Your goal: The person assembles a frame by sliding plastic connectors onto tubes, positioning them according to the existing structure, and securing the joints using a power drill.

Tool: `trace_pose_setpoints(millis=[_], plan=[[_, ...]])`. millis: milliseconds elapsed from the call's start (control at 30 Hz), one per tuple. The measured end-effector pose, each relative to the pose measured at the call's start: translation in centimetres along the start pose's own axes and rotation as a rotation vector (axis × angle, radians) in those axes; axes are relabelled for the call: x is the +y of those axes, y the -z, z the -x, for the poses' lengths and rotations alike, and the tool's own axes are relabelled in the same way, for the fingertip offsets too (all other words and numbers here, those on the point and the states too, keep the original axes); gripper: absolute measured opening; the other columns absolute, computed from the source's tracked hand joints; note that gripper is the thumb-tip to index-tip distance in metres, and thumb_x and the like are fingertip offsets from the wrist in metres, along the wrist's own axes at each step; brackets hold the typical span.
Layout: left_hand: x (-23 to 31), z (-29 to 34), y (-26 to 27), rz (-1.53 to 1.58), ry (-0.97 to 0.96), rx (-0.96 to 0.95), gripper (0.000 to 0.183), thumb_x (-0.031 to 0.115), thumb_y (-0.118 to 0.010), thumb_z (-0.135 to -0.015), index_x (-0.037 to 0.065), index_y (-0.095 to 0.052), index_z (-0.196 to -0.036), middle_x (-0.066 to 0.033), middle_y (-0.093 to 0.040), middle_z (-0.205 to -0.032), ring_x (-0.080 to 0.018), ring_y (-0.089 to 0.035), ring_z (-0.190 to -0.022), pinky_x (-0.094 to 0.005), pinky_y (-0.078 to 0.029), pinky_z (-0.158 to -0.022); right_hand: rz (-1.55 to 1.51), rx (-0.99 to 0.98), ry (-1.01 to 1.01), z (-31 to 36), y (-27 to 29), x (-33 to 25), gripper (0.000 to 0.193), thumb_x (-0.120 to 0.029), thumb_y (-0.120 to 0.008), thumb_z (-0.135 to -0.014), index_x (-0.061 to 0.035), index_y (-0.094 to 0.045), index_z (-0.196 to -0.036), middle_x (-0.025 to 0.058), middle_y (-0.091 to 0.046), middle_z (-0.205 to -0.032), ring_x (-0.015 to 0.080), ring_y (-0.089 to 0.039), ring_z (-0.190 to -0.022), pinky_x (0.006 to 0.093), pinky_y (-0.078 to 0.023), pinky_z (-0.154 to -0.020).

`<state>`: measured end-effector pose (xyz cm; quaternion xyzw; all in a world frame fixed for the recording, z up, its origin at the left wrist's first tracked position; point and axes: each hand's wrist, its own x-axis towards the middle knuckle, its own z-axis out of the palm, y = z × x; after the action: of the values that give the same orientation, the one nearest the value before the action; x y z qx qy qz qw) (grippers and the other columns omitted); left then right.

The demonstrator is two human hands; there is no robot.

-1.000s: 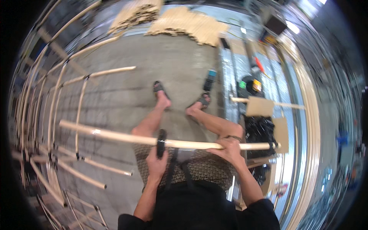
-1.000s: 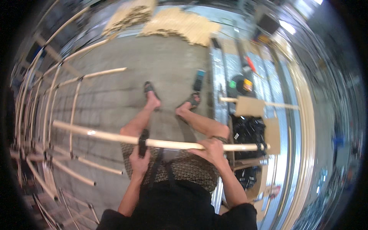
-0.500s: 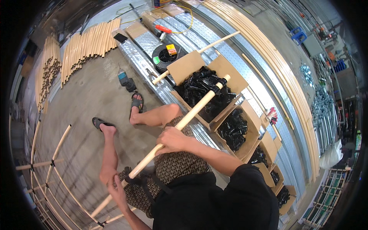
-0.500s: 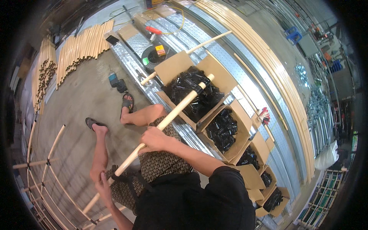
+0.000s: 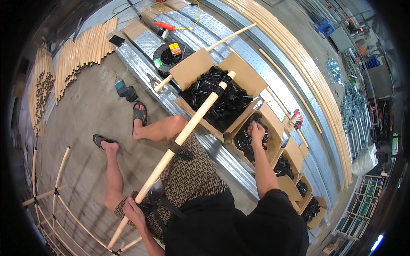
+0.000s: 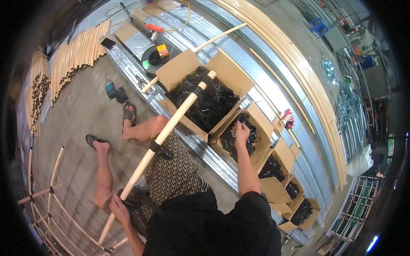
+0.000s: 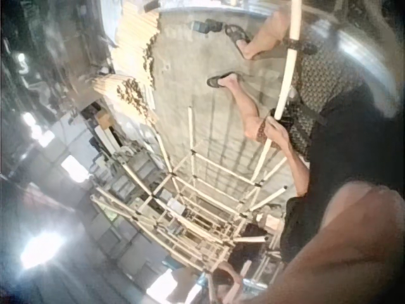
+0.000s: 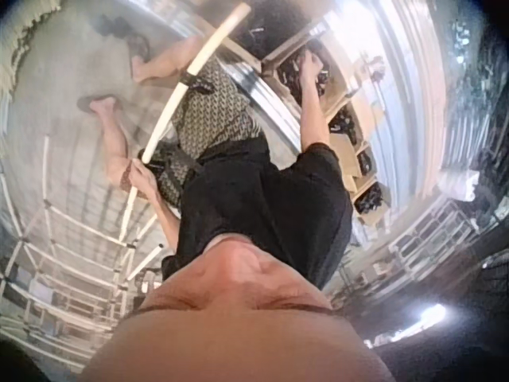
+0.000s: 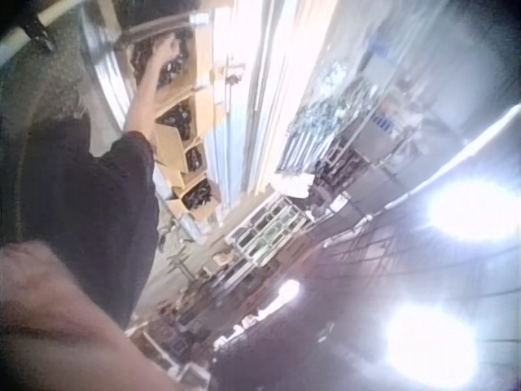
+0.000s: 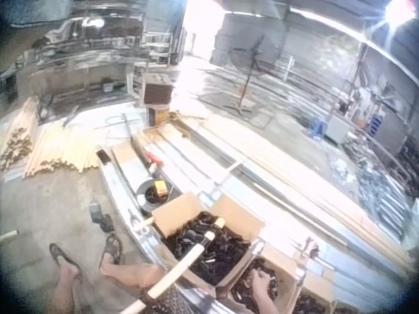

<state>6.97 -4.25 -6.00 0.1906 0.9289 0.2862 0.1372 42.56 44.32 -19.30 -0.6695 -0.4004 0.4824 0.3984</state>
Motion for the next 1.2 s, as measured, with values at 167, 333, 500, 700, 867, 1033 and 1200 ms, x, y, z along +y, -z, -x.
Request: trace_pose_setpoints(millis=[167, 333, 500, 700, 867, 1033, 1200], plan=[[0.4, -1.1, 0.4, 0.068, 0.003, 0.006, 0.034, 0.02, -0.044, -0.099, -0.002, -0.069, -0.101, -0.0235, -0.068, -0.093, -0.0408, -0.063, -0.086, -0.0479, -0.046, -0.081, 0.354, -0.198, -0.241, -6.9, 1.8, 12.1, 0.046, -0.014, -0.066, -0.087, -0.005, -0.054, -0.13, 0.0133, -0.068, -0.086, 0.0264, -0.068, -0.07, 0.0367, -0.054, -0.054], [1.0, -1.3, 1.4, 0.023, 0.003, 0.095, 0.025, 0.024, -0.055, -0.094, 0.004, -0.071, -0.095, -0.0168, -0.069, -0.087, -0.0377, -0.063, -0.086, -0.0511, -0.044, -0.081, 0.875, -0.647, 0.062, -8.6, -0.6, 14.0, 0.046, -0.037, -0.065, -0.087, -0.0017, -0.061, -0.117, 0.0118, -0.067, -0.117, 0.0259, -0.067, -0.099, 0.0372, -0.052, -0.085], [0.1, -2.0, 0.7, -0.032, -0.135, 0.182, 0.027, 0.03, -0.058, -0.094, 0.006, -0.071, -0.094, -0.0108, -0.071, -0.09, -0.0303, -0.065, -0.088, -0.0428, -0.043, -0.081, 1.799, -0.556, 0.424, -7.2, 2.0, 11.4, 0.05, -0.046, -0.072, -0.077, 0.0033, -0.069, -0.083, 0.0226, -0.071, -0.085, 0.0327, -0.07, -0.085, 0.0463, -0.052, -0.073], [-0.7, 0.2, 0.9, 0.06, -0.078, 0.169, 0.028, 0.032, -0.059, -0.095, 0.006, -0.069, -0.098, -0.0107, -0.07, -0.089, -0.0282, -0.065, -0.086, -0.0401, -0.042, -0.08, 0.444, -0.169, -0.096, 0.8, 1.5, 0.5, 0.028, -0.022, -0.072, -0.088, 0.0, -0.061, -0.074, 0.0058, -0.057, -0.057, 0.0152, -0.055, -0.051, 0.0289, -0.043, -0.047], [-0.8, -0.2, 0.6, 0.113, -0.13, 0.244, 0.028, 0.032, -0.064, -0.092, 0.005, -0.069, -0.099, -0.0097, -0.07, -0.086, -0.0273, -0.066, -0.081, -0.0406, -0.045, -0.081, -0.047, -0.2, 0.228, 16.2, -1.9, -13.6, 0.024, -0.022, -0.073, -0.089, -0.0001, -0.068, -0.079, 0.0041, -0.055, -0.059, 0.0125, -0.048, -0.055, 0.0291, -0.039, -0.049], [-1.7, -0.2, 0.5, 0.179, -0.153, 0.304, 0.032, 0.033, -0.067, -0.09, 0.004, -0.068, -0.103, -0.011, -0.071, -0.089, -0.0295, -0.067, -0.08, -0.0391, -0.049, -0.077, 0.032, -0.558, 0.356, 23.0, -9.9, -15.7, 0.022, -0.022, -0.069, -0.091, -0.0027, -0.066, -0.08, 0.0035, -0.058, -0.06, 0.0135, -0.052, -0.053, 0.028, -0.041, -0.048], [-2.1, -0.3, 0.8, 0.322, -0.123, 0.286, 0.041, 0.031, -0.069, -0.089, 0.003, -0.062, -0.118, -0.015, -0.071, -0.102, -0.0314, -0.069, -0.094, -0.0401, -0.054, -0.081, -0.014, -1.226, 0.345, 33.2, -22.6, -12.7, 0.013, -0.014, -0.067, -0.093, -0.0016, -0.064, -0.09, -0.0018, -0.052, -0.06, 0.0062, -0.046, -0.049, 0.0216, -0.036, -0.044]])
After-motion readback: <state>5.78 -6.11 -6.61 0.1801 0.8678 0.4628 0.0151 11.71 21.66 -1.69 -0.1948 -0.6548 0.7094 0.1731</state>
